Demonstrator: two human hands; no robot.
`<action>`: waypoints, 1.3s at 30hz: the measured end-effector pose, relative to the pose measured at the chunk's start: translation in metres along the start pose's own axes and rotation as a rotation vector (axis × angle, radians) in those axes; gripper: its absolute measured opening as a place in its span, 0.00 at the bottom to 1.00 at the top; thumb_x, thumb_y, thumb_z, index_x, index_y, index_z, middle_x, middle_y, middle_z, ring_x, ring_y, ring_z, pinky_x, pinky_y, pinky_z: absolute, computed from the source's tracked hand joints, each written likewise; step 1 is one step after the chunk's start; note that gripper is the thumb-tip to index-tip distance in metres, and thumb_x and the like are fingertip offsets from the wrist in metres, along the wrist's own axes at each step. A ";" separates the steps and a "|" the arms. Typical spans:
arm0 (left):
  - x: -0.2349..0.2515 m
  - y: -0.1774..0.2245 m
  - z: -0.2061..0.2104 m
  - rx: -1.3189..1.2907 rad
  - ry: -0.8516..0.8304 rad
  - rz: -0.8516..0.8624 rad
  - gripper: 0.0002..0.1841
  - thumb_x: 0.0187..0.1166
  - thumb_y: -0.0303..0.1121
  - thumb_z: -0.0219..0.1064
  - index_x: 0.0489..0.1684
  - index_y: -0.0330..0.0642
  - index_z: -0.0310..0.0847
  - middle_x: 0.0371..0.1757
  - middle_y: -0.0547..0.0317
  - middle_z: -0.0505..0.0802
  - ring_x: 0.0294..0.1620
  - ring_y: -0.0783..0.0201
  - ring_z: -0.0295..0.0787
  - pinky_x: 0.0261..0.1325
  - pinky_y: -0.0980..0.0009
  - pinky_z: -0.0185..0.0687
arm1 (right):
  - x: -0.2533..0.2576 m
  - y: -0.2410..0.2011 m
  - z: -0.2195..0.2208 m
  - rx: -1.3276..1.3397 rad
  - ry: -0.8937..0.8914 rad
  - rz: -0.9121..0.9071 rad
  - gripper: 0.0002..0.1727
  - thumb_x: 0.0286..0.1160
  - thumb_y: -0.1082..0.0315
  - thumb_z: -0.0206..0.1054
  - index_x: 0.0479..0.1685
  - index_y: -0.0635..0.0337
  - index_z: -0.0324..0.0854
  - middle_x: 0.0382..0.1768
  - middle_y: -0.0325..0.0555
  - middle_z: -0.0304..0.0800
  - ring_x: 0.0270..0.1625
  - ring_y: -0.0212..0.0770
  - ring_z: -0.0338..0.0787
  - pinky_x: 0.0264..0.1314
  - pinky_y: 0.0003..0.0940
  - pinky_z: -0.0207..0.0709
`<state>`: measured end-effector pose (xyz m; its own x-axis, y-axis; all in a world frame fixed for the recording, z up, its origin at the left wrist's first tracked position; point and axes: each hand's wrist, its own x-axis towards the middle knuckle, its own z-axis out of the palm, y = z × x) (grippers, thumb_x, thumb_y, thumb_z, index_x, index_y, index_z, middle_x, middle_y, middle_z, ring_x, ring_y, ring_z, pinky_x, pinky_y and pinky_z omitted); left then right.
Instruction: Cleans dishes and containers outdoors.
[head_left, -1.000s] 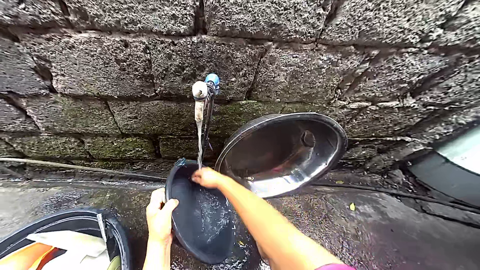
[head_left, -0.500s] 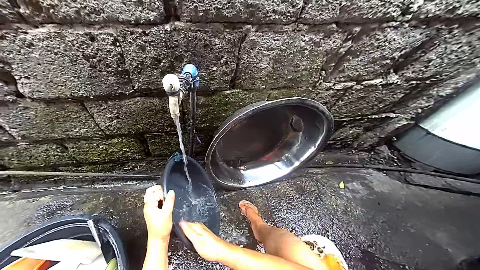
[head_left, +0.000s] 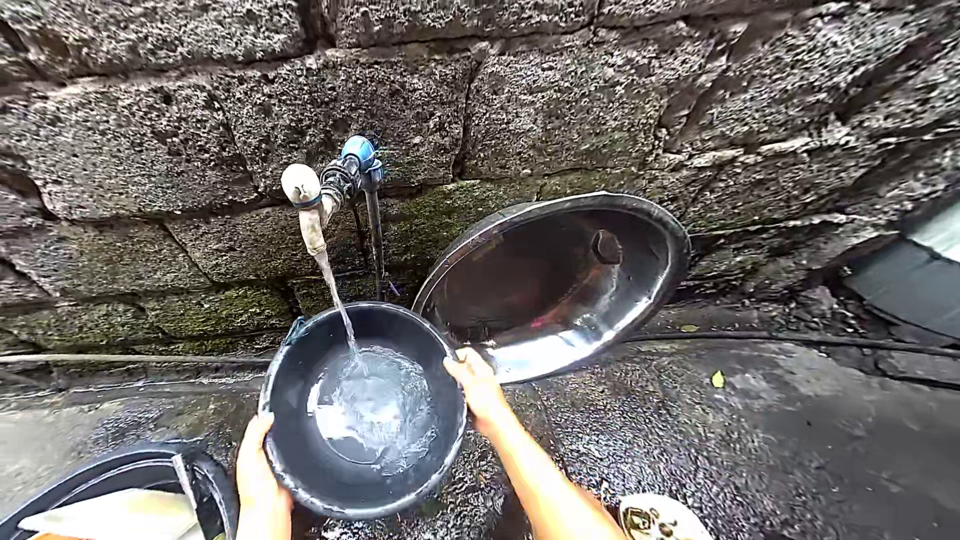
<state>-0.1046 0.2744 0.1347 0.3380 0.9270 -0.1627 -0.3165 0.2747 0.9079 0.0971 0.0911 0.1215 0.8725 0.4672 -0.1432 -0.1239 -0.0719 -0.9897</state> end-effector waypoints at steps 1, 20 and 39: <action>0.000 -0.009 0.003 0.009 0.084 -0.126 0.15 0.90 0.33 0.48 0.62 0.37 0.76 0.41 0.54 0.92 0.40 0.65 0.93 0.42 0.64 0.92 | 0.003 -0.009 -0.006 0.082 -0.040 -0.004 0.10 0.85 0.64 0.63 0.54 0.60 0.79 0.33 0.47 0.86 0.34 0.40 0.87 0.40 0.40 0.83; 0.023 -0.080 0.005 0.610 -0.016 -0.150 0.19 0.78 0.15 0.63 0.66 0.23 0.70 0.58 0.31 0.84 0.55 0.48 0.85 0.60 0.53 0.83 | 0.028 -0.002 -0.029 -0.318 -0.008 -0.040 0.14 0.83 0.64 0.70 0.55 0.66 0.81 0.36 0.52 0.86 0.38 0.45 0.87 0.47 0.46 0.82; -0.010 -0.083 0.062 0.899 -0.273 0.394 0.16 0.55 0.23 0.65 0.41 0.22 0.80 0.53 0.30 0.84 0.62 0.37 0.78 0.68 0.43 0.71 | 0.003 0.039 0.030 -0.042 -0.576 0.272 0.29 0.96 0.54 0.45 0.86 0.63 0.64 0.77 0.57 0.80 0.77 0.49 0.82 0.78 0.47 0.76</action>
<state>-0.0263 0.2266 0.0851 0.5800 0.7892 0.2018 0.2966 -0.4353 0.8500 0.0805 0.1160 0.0819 0.4171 0.8254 -0.3804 -0.2767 -0.2834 -0.9182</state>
